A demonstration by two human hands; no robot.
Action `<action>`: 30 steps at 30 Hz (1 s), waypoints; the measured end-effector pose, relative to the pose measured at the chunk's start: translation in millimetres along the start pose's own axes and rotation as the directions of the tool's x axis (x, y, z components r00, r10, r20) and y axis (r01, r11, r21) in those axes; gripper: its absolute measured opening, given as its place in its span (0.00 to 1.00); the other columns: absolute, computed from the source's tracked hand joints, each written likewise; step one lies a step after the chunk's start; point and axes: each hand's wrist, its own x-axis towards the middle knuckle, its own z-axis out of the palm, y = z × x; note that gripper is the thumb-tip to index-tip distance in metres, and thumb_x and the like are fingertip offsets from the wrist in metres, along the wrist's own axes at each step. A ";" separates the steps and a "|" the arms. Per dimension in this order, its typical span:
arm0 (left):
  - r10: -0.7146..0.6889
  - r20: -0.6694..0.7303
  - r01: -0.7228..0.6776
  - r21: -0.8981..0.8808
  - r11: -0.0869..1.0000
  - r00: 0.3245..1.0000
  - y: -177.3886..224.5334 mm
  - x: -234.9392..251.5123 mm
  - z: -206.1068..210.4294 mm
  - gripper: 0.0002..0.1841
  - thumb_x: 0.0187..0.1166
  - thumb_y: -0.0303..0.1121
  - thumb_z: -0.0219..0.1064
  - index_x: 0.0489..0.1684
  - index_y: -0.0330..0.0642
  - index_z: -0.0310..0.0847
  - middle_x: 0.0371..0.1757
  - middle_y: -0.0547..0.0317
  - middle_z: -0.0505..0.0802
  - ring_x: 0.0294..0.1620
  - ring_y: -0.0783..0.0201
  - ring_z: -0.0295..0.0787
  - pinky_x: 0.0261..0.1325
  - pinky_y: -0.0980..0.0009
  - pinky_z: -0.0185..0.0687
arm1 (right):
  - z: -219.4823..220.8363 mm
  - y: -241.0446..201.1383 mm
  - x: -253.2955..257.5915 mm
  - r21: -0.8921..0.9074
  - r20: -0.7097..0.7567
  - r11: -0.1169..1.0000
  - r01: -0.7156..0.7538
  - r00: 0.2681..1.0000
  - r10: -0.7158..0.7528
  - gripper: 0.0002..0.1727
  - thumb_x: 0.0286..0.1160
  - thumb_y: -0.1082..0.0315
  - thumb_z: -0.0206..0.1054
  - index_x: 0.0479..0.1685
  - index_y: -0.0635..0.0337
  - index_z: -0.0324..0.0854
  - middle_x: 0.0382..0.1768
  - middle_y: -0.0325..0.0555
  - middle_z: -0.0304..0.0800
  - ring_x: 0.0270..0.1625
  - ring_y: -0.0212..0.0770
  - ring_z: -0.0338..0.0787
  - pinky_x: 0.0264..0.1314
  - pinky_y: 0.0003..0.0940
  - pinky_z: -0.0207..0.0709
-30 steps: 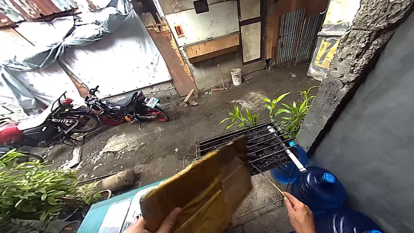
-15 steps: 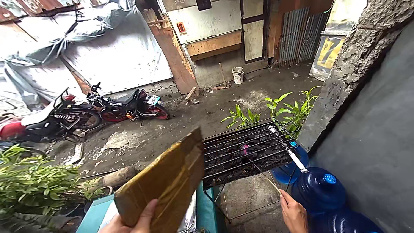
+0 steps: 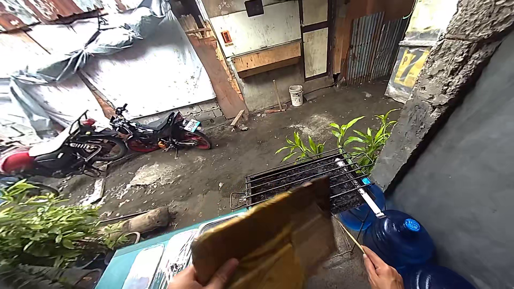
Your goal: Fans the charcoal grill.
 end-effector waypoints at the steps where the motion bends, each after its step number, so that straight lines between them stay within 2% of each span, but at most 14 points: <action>1: -0.024 -0.073 0.026 0.033 0.999 0.997 -2.7 5.2 -4.2 0.08 0.70 0.19 0.71 0.43 0.28 0.81 0.34 0.71 0.94 0.38 0.85 0.91 0.50 0.79 0.90 | -4.5 3.0 -3.7 0.002 -0.004 1.000 0.024 1.000 -0.024 0.20 0.81 0.73 0.56 0.63 0.71 0.88 0.44 0.69 0.95 0.44 0.72 0.95 0.49 0.72 0.80; 5: 0.046 -0.328 0.052 0.283 0.958 0.944 -20.0 25.7 -28.6 0.17 0.76 0.25 0.68 0.52 0.13 0.77 0.42 0.45 0.90 0.43 0.84 0.86 0.52 0.82 0.82 | -16.8 25.0 -21.5 -0.002 -0.036 0.997 0.081 0.996 -0.081 0.19 0.82 0.73 0.56 0.61 0.75 0.87 0.45 0.68 0.96 0.44 0.68 0.96 0.50 0.67 0.83; 9: 0.019 -0.141 -0.005 0.098 0.995 0.990 -3.3 10.9 -16.4 0.11 0.72 0.22 0.72 0.46 0.23 0.79 0.37 0.69 0.93 0.41 0.88 0.90 0.53 0.80 0.89 | -8.7 24.7 -23.7 0.027 -0.031 1.000 0.005 1.000 -0.004 0.20 0.84 0.72 0.55 0.63 0.75 0.86 0.49 0.69 0.95 0.49 0.68 0.96 0.54 0.68 0.82; 11: -0.024 -0.023 0.025 0.006 1.000 0.999 0.7 4.9 0.5 0.09 0.69 0.19 0.72 0.44 0.28 0.81 0.34 0.72 0.94 0.39 0.86 0.91 0.51 0.78 0.91 | -2.1 12.4 -18.7 0.048 -0.027 0.999 -0.015 0.999 0.017 0.20 0.83 0.73 0.56 0.64 0.74 0.86 0.48 0.69 0.95 0.47 0.71 0.95 0.53 0.71 0.81; 13: -0.065 -0.084 0.067 0.023 0.997 0.994 -3.0 11.2 1.5 0.08 0.70 0.19 0.71 0.44 0.28 0.81 0.33 0.69 0.93 0.37 0.85 0.90 0.48 0.79 0.90 | -2.7 4.4 -19.4 0.047 -0.050 0.999 0.005 0.999 -0.003 0.19 0.81 0.74 0.56 0.62 0.74 0.87 0.46 0.69 0.95 0.45 0.70 0.95 0.51 0.70 0.81; 15: 0.014 -0.240 0.045 0.238 0.970 0.971 -11.9 21.9 -9.2 0.12 0.74 0.25 0.70 0.46 0.21 0.80 0.37 0.57 0.92 0.40 0.83 0.89 0.50 0.80 0.86 | -9.7 9.0 -26.8 0.030 -0.061 0.999 0.039 0.997 -0.037 0.19 0.81 0.74 0.56 0.61 0.75 0.87 0.47 0.68 0.95 0.45 0.68 0.96 0.51 0.67 0.84; 17: 0.102 -0.279 0.029 0.428 0.903 0.955 -10.6 25.0 -13.9 0.17 0.77 0.27 0.69 0.49 0.14 0.82 0.41 0.33 0.93 0.44 0.62 0.92 0.55 0.64 0.85 | -16.9 21.0 -33.8 0.027 -0.035 0.998 0.054 0.998 -0.053 0.19 0.83 0.73 0.55 0.61 0.74 0.87 0.49 0.67 0.95 0.49 0.65 0.97 0.55 0.62 0.85; 18: 0.130 -0.234 -0.010 0.454 0.891 0.964 -5.5 21.3 -12.0 0.16 0.77 0.27 0.69 0.47 0.14 0.83 0.40 0.31 0.93 0.43 0.58 0.94 0.54 0.60 0.86 | -19.0 23.6 -36.1 0.040 -0.014 0.998 0.056 0.998 -0.055 0.19 0.84 0.72 0.55 0.61 0.74 0.87 0.49 0.66 0.95 0.49 0.63 0.97 0.55 0.61 0.84; 19: 0.126 -0.162 -0.048 0.419 0.907 0.979 1.2 15.1 -7.8 0.15 0.76 0.27 0.69 0.45 0.15 0.84 0.38 0.36 0.94 0.41 0.64 0.93 0.52 0.65 0.87 | -19.8 22.5 -37.3 0.054 0.013 0.997 0.054 0.998 -0.055 0.19 0.84 0.71 0.55 0.61 0.73 0.87 0.48 0.66 0.96 0.49 0.63 0.97 0.55 0.61 0.84; 21: 0.031 -0.018 -0.027 0.198 0.980 0.999 7.3 6.5 5.3 0.10 0.73 0.24 0.71 0.43 0.23 0.84 0.35 0.57 0.94 0.39 0.81 0.91 0.51 0.77 0.89 | -17.2 13.3 -32.2 0.066 0.068 0.997 0.044 0.996 -0.049 0.19 0.84 0.71 0.56 0.62 0.71 0.87 0.47 0.65 0.96 0.47 0.64 0.96 0.53 0.65 0.83; 23: -0.070 -0.002 0.070 0.083 0.994 0.998 1.9 10.1 15.2 0.08 0.72 0.23 0.71 0.44 0.28 0.83 0.35 0.64 0.94 0.38 0.83 0.91 0.49 0.78 0.90 | -9.6 6.6 -19.7 0.048 0.057 0.998 0.039 0.998 -0.042 0.19 0.82 0.72 0.57 0.62 0.70 0.88 0.45 0.66 0.96 0.45 0.67 0.96 0.51 0.69 0.82; 27: 0.080 -0.214 0.008 0.386 0.922 0.974 0.4 23.8 4.9 0.15 0.76 0.26 0.68 0.48 0.16 0.84 0.40 0.34 0.93 0.43 0.59 0.93 0.53 0.60 0.85 | -17.5 14.5 -4.0 0.048 0.005 0.998 0.050 0.999 -0.050 0.18 0.81 0.73 0.58 0.60 0.69 0.89 0.46 0.66 0.96 0.47 0.68 0.96 0.52 0.71 0.81; 28: 0.117 -0.198 -0.032 0.386 0.922 0.973 4.0 22.0 -2.5 0.14 0.75 0.26 0.69 0.47 0.17 0.84 0.39 0.39 0.94 0.42 0.65 0.93 0.53 0.65 0.86 | -26.1 16.5 -5.9 0.059 0.028 0.996 0.070 0.997 -0.071 0.18 0.81 0.73 0.58 0.60 0.70 0.89 0.47 0.66 0.96 0.48 0.67 0.96 0.53 0.71 0.81; 30: 0.108 -0.103 -0.089 0.173 0.981 0.989 9.7 13.1 -12.8 0.08 0.71 0.21 0.71 0.43 0.26 0.82 0.35 0.66 0.94 0.40 0.84 0.91 0.50 0.79 0.89 | -42.0 20.2 -10.6 0.071 0.095 0.994 0.086 0.991 -0.092 0.18 0.81 0.72 0.57 0.59 0.69 0.90 0.47 0.64 0.96 0.48 0.66 0.96 0.53 0.70 0.81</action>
